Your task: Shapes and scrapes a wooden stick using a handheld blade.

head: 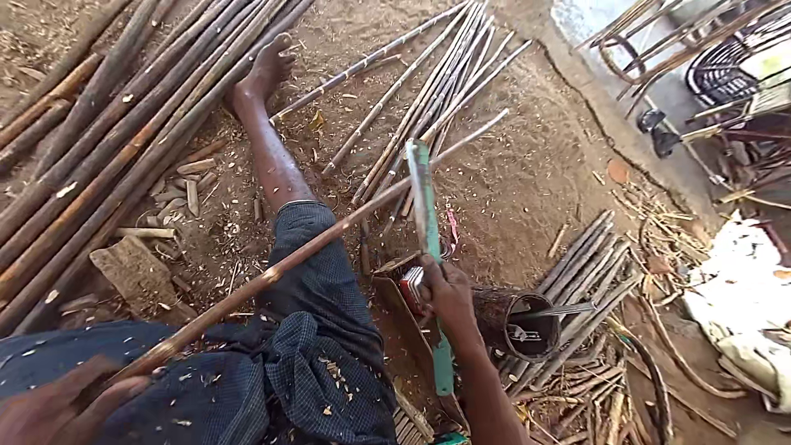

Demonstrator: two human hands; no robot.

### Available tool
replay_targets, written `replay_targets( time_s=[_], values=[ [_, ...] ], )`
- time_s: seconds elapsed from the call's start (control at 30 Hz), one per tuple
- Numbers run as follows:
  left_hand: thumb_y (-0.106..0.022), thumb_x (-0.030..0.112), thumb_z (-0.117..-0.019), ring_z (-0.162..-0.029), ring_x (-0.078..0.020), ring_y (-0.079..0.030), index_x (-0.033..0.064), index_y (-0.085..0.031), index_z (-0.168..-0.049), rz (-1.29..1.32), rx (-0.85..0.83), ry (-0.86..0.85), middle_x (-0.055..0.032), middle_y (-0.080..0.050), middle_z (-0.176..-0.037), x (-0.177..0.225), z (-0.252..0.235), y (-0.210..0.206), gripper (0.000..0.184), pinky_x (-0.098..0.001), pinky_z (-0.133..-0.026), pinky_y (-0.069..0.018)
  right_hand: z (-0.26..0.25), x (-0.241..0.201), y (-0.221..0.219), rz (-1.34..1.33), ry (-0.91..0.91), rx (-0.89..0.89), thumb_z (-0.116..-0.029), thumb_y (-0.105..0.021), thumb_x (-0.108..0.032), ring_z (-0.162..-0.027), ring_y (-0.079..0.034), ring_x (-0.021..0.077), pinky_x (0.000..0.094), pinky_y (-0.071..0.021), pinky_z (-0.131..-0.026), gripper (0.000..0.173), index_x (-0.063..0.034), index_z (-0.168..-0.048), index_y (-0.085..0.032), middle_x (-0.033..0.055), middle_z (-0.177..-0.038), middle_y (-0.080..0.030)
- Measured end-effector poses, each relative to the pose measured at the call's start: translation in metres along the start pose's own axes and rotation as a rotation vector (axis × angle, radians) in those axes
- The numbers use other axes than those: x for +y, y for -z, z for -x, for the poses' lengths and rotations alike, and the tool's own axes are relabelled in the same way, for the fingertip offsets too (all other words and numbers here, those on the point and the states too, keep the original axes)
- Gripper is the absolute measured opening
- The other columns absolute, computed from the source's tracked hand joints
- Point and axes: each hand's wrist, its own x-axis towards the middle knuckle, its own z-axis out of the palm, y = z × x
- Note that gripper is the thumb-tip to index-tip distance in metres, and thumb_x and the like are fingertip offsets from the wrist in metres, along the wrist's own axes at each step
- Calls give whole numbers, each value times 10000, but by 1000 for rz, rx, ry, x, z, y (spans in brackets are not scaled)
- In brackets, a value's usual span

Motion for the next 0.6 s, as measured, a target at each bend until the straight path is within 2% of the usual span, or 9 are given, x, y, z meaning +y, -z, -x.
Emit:
replay_targets(
  time_s=[0.07,0.13,0.17,0.23,0.3,0.37,0.47,0.53,0.6],
  values=[
    [-688,351,-957,-874,-462,-668,-107,-627,-1183,-41,-22,22,-315,-671,-1005,1,14,14,514,-647,-780,-511,-3,17,8,-33,-42,44,-1027,-467,-630,-365,-367,144,330,-390,-352,517,-137,-934,-593,18,-527,-404],
    [-702,520,-917,-1069,-528,-635,-48,-570,-1365,-205,-16,21,-321,-639,-1207,16,8,4,735,-709,-892,-476,-10,32,-3,-25,-85,63,-1046,-474,-580,-361,-397,154,348,-417,-345,505,-102,-932,-591,27,-527,-427],
    [-611,656,-905,-1050,-500,-656,3,-583,-1382,-301,45,-6,-275,-661,-1201,23,-2,-11,809,-693,-851,-502,-12,35,-15,37,-93,35,-1056,-451,-576,-379,-435,172,373,-444,-362,523,-82,-961,-593,42,-547,-458],
    [-335,778,-947,-837,-425,-708,64,-673,-1242,-401,195,-67,-191,-712,-989,42,-26,-40,843,-628,-655,-545,3,32,-47,226,-79,-95,-1046,-438,-612,-481,-533,245,460,-492,-459,588,-62,-1028,-644,104,-630,-546],
    [-203,768,-970,-593,-338,-653,121,-688,-1018,-357,256,-105,-93,-633,-708,51,-43,-60,810,-540,-465,-486,15,24,-65,364,12,-199,-1044,-495,-560,-603,-595,256,502,-516,-572,503,-95,-1014,-686,97,-700,-599],
    [-216,747,-981,-556,-295,-621,139,-677,-972,-246,203,-121,-50,-589,-663,51,-47,-71,763,-513,-450,-475,4,25,-51,395,52,-171,-1032,-544,-539,-629,-617,250,514,-524,-598,460,-111,-987,-706,86,-712,-624],
    [-235,760,-971,-549,-244,-596,171,-667,-973,-157,169,-95,-8,-565,-653,42,-48,-85,731,-488,-458,-466,-14,38,-40,205,-55,-38,-1040,-498,-572,-471,-516,205,418,-474,-445,518,-83,-969,-652,62,-613,-535],
    [-241,758,-973,-556,-257,-608,149,-677,-975,-155,199,-83,-23,-577,-653,41,-49,-87,748,-501,-464,-471,11,27,-49,374,33,-218,-1052,-489,-547,-528,-568,249,467,-503,-499,513,-69,-976,-660,92,-637,-562],
    [-248,769,-966,-575,-261,-623,147,-692,-998,-143,196,-76,-26,-600,-669,40,-48,-86,766,-511,-481,-485,23,23,-52,588,115,-375,-1024,-519,-576,-612,-627,262,512,-523,-571,481,-128,-929,-670,73,-658,-594]
  ],
)
